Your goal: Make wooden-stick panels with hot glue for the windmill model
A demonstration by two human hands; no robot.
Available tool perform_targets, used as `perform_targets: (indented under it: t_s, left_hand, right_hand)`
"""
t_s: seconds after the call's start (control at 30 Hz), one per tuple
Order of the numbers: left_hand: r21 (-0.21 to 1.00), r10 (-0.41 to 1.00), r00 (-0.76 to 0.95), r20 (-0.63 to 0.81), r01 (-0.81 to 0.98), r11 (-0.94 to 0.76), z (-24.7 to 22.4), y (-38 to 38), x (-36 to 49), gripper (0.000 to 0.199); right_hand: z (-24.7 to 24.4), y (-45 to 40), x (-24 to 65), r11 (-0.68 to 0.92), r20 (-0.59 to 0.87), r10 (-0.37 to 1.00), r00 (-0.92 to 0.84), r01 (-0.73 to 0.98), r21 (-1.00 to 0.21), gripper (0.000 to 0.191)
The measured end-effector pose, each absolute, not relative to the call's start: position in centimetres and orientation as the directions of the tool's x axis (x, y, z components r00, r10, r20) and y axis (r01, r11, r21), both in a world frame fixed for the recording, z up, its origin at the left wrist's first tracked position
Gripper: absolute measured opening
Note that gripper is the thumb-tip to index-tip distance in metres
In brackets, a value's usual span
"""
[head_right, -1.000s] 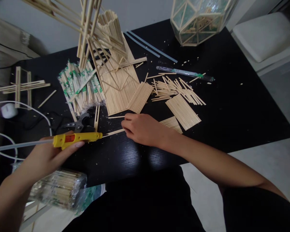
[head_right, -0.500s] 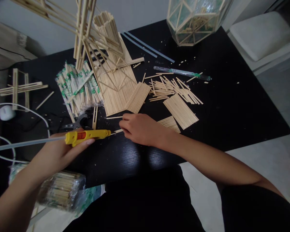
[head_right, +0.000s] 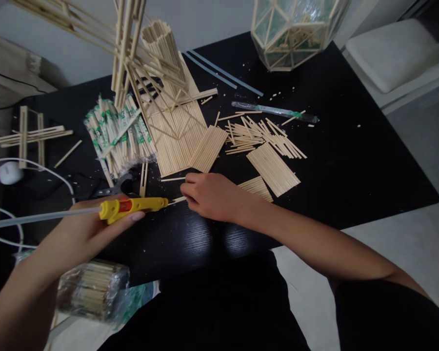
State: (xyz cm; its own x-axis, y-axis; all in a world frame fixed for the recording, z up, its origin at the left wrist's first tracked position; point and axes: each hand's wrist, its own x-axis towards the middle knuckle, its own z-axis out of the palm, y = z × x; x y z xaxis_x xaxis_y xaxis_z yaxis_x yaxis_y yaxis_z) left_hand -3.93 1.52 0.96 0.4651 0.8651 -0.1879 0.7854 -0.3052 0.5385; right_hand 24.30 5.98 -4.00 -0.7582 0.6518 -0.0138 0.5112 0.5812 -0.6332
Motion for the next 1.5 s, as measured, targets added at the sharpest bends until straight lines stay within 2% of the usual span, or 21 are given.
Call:
perform_targets:
  t_s: [0.23,0.57,0.8,0.97,1.17,1.27,1.37,1.5]
  left_hand:
    - [0.508,0.855,0.479,-0.199,0.796,-0.328,1.6,2.0,-3.2,0.035]
    - [0.495,0.875,0.423,-0.237,0.827,-0.266,2.1,1.0,-6.9,0.034]
    - [0.486,0.883,0.42,-0.209,0.828,-0.279,2.6,0.5,-8.4,0.033]
    - [0.439,0.885,0.386,-0.259,0.863,-0.248,2.9,0.2,-9.0,0.034]
    - [0.447,0.897,0.344,-0.278,0.873,-0.196,3.5,-0.1,-10.1,0.033]
    - [0.383,0.956,0.227,-0.187,0.913,-0.142,3.9,-0.1,-11.2,0.033]
    - [0.235,0.992,0.085,-0.09,0.97,-0.062,3.6,0.6,-12.1,0.033]
    - [0.114,0.999,0.023,-0.047,0.993,-0.017,1.9,2.3,-13.3,0.038]
  right_hand:
    - [-4.2,5.9,24.3,0.587,0.008,0.654,-0.756,0.501,-0.636,0.014]
    - [-4.4,5.9,24.3,0.59,-0.003,0.654,-0.757,0.512,-0.625,0.014]
    - [-4.5,5.9,24.4,0.581,0.014,0.657,-0.754,0.494,-0.647,0.015]
    - [-4.6,5.8,24.4,0.586,0.013,0.654,-0.756,0.496,-0.64,0.015]
    - [-4.7,5.8,24.4,0.587,0.031,0.657,-0.753,0.485,-0.648,0.016]
    - [-4.7,5.8,24.3,0.584,0.019,0.656,-0.754,0.492,-0.646,0.016]
    - [-4.8,5.8,24.3,0.587,0.019,0.656,-0.754,0.494,-0.642,0.014]
    - [-5.0,5.8,24.4,0.593,0.042,0.66,-0.751,0.485,-0.643,0.013]
